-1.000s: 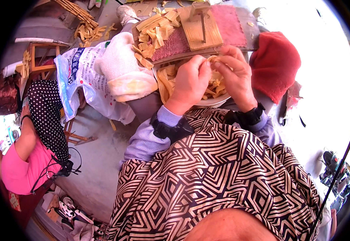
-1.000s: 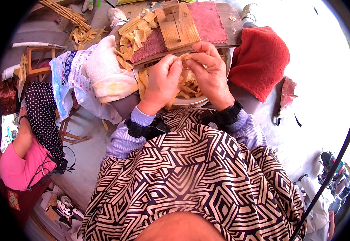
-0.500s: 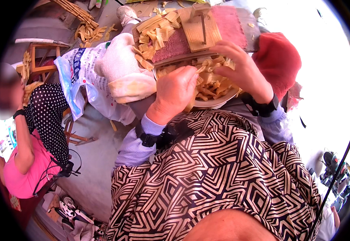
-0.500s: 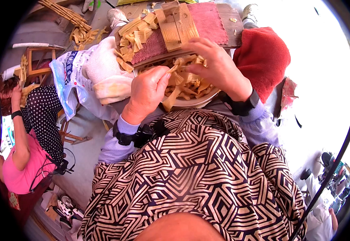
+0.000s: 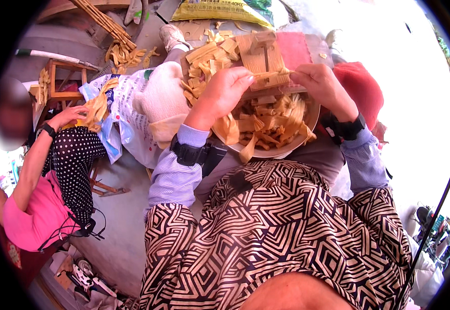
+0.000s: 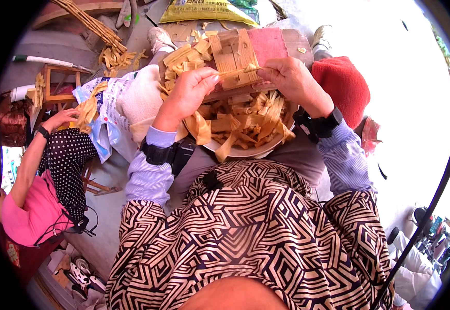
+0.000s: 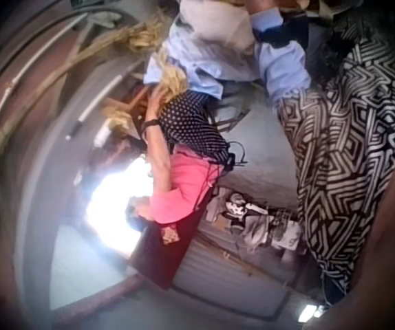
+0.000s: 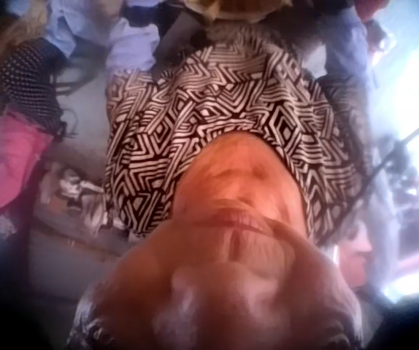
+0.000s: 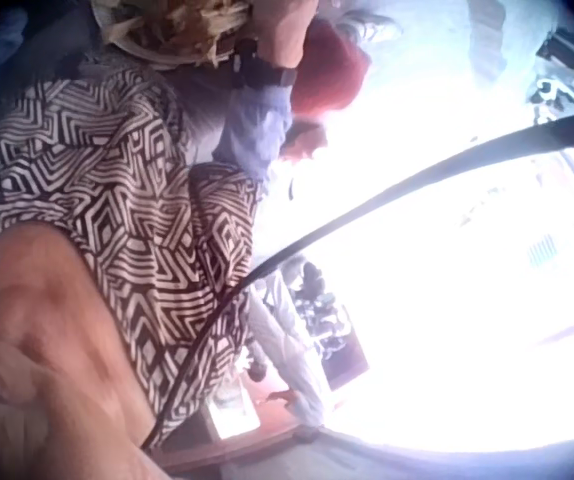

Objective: The person peels and folds thin bamboo strips by hand over a bowl, periodically moving a finished strip into the bowl.

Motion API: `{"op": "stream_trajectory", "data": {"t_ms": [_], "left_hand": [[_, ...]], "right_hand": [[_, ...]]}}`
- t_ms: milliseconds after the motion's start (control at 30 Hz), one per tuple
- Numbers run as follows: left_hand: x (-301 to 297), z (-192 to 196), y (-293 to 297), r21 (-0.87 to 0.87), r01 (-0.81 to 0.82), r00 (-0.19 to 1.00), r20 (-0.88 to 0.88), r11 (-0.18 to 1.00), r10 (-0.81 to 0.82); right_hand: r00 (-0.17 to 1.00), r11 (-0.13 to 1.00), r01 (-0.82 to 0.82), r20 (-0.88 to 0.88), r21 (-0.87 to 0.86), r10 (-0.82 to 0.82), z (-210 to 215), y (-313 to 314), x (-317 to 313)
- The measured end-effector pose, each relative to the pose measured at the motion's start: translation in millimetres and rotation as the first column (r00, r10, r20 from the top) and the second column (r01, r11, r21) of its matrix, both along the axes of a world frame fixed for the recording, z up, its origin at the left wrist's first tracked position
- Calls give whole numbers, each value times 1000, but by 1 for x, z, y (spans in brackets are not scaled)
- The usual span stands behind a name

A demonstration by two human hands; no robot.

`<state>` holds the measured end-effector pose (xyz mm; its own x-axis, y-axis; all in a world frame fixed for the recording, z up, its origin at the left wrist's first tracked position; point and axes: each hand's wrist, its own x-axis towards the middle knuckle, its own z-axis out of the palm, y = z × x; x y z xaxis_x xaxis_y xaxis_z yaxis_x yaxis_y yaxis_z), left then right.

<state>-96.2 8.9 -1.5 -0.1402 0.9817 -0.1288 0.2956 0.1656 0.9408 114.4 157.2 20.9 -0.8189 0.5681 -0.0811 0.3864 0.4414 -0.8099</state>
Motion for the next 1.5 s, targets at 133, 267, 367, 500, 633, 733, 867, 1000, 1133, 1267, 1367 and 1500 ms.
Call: {"op": "stream_trajectory", "data": {"t_ms": [133,267,367,500,633,733,867,1000,1133,1267,1367,1500], "left_hand": [[-3,-12,15,-9,10,999,31,1000,-9],[-3,-7,24,-22,22,999,-45,1000,-23],[-1,-3,29,-59,19,1000,-17,998,-20],[-2,-21,36,83,-30,983,-178,996,45],[-5,-36,31,130,-135,828,-530,982,184],[-4,-29,6,0,-138,768,-631,990,107],[8,-19,-22,-13,-135,988,-77,991,134],[48,-25,-28,-217,-123,890,409,969,204],[77,-6,-29,-187,-71,641,744,980,189],[75,18,-43,-363,120,528,812,924,250],[62,10,-52,-174,55,828,558,983,53],[33,31,-38,45,-95,995,-26,994,96]], "right_hand": [[999,1000,3,36,27,-4,-3,11,-3],[998,999,26,61,39,-29,-15,22,-3],[997,998,31,73,61,-36,-20,26,-3],[994,988,0,109,152,-17,-28,26,-9],[984,979,-51,-178,-197,15,-75,37,0],[990,943,-34,142,332,-14,-24,10,6],[950,884,-233,290,406,117,-11,-18,30],[982,871,-110,-84,478,170,27,-67,0],[968,825,-128,-113,551,225,19,-81,-21],[999,942,41,-38,332,-30,-19,-61,1],[993,982,113,-57,154,-106,-10,-56,8],[989,945,-82,94,-317,117,5,-89,19]]}}
